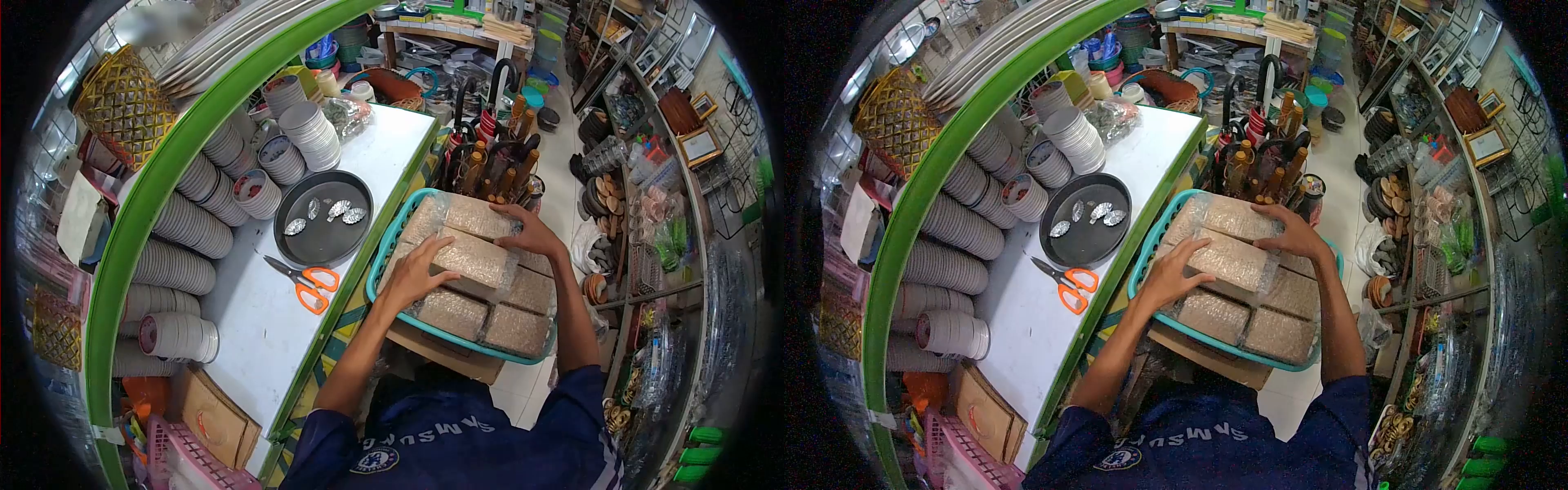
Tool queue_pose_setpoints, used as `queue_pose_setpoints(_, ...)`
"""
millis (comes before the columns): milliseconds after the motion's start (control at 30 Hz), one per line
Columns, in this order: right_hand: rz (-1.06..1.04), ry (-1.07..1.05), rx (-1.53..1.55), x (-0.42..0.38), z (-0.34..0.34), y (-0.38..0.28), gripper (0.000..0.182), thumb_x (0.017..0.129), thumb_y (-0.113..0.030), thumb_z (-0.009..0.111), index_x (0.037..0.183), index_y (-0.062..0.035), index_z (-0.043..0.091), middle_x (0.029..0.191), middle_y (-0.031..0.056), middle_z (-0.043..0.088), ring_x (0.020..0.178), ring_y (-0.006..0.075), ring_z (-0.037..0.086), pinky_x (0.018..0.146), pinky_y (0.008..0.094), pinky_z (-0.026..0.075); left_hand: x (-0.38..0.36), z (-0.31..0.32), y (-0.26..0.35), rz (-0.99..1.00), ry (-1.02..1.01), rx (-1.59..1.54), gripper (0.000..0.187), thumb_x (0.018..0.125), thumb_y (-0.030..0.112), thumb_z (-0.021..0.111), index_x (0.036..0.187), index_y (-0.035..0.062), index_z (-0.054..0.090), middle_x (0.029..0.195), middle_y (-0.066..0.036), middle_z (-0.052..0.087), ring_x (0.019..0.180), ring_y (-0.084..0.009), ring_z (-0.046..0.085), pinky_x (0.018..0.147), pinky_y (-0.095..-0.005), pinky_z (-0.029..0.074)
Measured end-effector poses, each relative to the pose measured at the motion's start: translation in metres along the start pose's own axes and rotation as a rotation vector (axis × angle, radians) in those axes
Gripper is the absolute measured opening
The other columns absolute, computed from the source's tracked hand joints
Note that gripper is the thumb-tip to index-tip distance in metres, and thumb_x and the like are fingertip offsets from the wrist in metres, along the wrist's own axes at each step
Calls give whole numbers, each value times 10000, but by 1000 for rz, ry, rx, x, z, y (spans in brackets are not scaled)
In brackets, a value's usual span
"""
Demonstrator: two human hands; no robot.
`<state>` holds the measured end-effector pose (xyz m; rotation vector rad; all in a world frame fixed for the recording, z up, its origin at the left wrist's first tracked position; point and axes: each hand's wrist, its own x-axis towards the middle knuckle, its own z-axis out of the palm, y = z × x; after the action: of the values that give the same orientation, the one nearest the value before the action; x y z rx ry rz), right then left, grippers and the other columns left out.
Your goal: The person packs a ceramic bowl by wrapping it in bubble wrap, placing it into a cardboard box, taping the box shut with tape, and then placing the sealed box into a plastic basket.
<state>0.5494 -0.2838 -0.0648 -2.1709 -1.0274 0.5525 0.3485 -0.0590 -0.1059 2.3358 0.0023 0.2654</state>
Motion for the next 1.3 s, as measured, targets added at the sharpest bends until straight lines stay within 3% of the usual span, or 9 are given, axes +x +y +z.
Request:
queue_pose_setpoints(267,-11,-18,-16,2,1,8,798,742,-429,820,1423,-157,504,1447,113,483,1339,298,446,1133,428,336,0,10,0,-15,29,9,770,786,549,734,1419,196,475,1417,-260,473,1250,-449,510,983,-491,477)
queue_pose_setpoints(467,-1,56,-33,-3,6,4,886,759,-459,801,1491,-164,398,1517,126,408,1411,310,366,1161,432,296,-6,14,8,-54,35,19,784,812,523,724,1451,173,434,1448,-296,405,1287,-475,461,1007,-517,452)
queue_pose_setpoints(567,4,60,54,-4,10,8,925,762,-473,795,1515,-175,347,1548,134,357,1446,326,299,1173,443,273,-10,18,8,25,123,39,800,810,449,757,1472,155,416,1492,-293,317,1334,-484,393,1066,-509,399)
queue_pose_setpoints(767,-26,295,-195,-16,26,-3,780,798,-447,774,1456,-175,455,1535,153,358,1428,369,308,1159,484,284,-15,22,5,83,195,81,822,813,452,751,1486,146,393,1532,-262,228,1398,-458,294,1106,-538,336)
queue_pose_setpoints(833,-140,472,-233,-29,29,-28,641,794,-443,776,1331,-150,584,1423,158,473,1340,363,417,1113,494,336,-16,23,5,81,215,25,865,802,440,770,1496,121,363,1535,-246,228,1405,-449,285,1106,-526,343)
queue_pose_setpoints(933,-271,374,-376,-55,32,-59,587,741,-465,806,1204,-135,657,1297,135,554,1244,336,488,1064,481,372,-17,24,3,25,212,-117,934,783,429,793,1512,97,313,1534,-228,245,1403,-434,299,1107,-506,352)
queue_pose_setpoints(1033,-231,277,-446,-72,40,-83,588,682,-472,836,1143,-141,681,1229,115,587,1202,322,510,1041,471,380,-20,27,-1,-3,221,-117,1033,749,422,825,1537,101,239,1533,-195,263,1395,-395,329,1107,-469,369)
queue_pose_setpoints(1300,-141,179,-497,-86,55,-73,808,636,-432,868,1344,-201,553,1383,119,484,1282,320,451,1081,479,369,-24,23,-1,1,203,-178,1042,736,405,836,1526,68,246,1506,-207,296,1384,-402,343,1112,-473,358)
